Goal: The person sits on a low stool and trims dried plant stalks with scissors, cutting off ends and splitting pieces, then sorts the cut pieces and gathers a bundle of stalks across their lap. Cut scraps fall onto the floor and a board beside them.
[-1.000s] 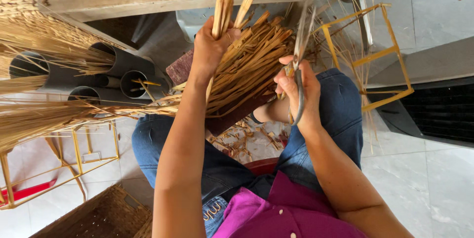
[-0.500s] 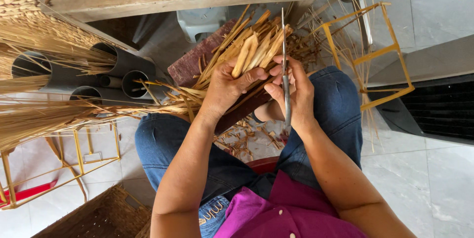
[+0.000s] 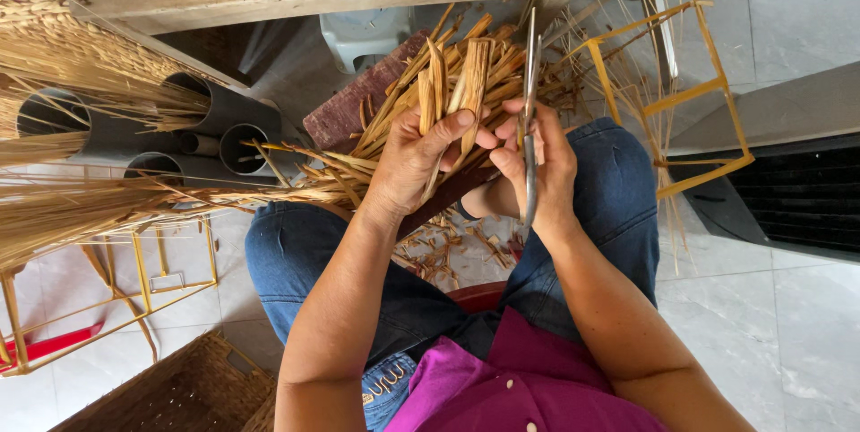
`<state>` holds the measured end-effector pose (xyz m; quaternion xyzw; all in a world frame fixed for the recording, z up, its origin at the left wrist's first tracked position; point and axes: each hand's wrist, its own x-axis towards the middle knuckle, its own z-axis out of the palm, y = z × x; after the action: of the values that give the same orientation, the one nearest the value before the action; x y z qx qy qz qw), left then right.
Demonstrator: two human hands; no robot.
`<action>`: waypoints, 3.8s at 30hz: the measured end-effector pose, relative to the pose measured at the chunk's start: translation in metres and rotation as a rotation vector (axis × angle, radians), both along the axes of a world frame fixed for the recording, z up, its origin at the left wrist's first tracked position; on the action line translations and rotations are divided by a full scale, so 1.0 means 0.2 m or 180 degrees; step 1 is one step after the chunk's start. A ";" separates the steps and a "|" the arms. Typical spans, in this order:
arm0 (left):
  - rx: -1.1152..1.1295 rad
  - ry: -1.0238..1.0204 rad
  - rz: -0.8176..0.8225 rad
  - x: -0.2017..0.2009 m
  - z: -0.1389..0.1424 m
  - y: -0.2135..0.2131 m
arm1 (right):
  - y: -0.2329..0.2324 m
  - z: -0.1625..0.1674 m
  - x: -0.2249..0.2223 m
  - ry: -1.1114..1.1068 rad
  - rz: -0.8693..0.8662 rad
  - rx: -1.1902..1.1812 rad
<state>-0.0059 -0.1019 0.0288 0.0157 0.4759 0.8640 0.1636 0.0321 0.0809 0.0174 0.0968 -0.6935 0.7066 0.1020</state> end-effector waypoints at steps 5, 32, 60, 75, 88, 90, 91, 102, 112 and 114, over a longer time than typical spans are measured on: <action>0.0045 0.0071 -0.0076 0.00 0.02 0.02 | 0.01 0.01 0.01 -0.0004 0.0075 0.0298; -0.0387 0.0715 0.0739 0.04 -0.04 0.17 | 0.04 -0.01 0.00 0.0077 -0.0314 0.0837; -0.1035 0.1888 0.1767 -0.09 0.19 -0.23 | 0.09 0.04 0.01 -0.0491 -0.0295 -0.0383; -0.5123 0.1279 0.0925 -0.70 -0.65 -0.13 | 0.11 0.05 0.06 -0.0558 -0.0231 -0.0319; -0.4846 0.0678 0.0980 -0.56 -0.68 -0.15 | 0.08 0.02 0.10 -0.0601 -0.0130 -0.0516; -0.4476 0.0602 0.0960 -0.52 -0.58 -0.18 | 0.07 0.01 0.11 -0.0536 -0.0116 -0.0560; -0.4331 0.0709 0.1068 -0.51 -0.52 -0.19 | 0.06 0.01 0.10 -0.0571 -0.0136 -0.0448; -0.3041 0.1506 0.1184 -0.07 0.11 -0.16 | 0.01 -0.04 0.05 -0.0339 0.0120 0.0130; -0.2614 0.1312 0.0861 0.17 0.14 0.00 | 0.01 0.00 0.06 -0.0252 0.0121 0.0165; -0.2346 0.1428 0.0872 0.18 0.14 0.03 | 0.01 0.01 0.07 -0.0180 0.0182 0.0228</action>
<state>0.0298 -0.0963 0.0567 0.0802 0.7731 0.6258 -0.0648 0.0462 0.0835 0.0194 0.1001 -0.7179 0.6864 0.0585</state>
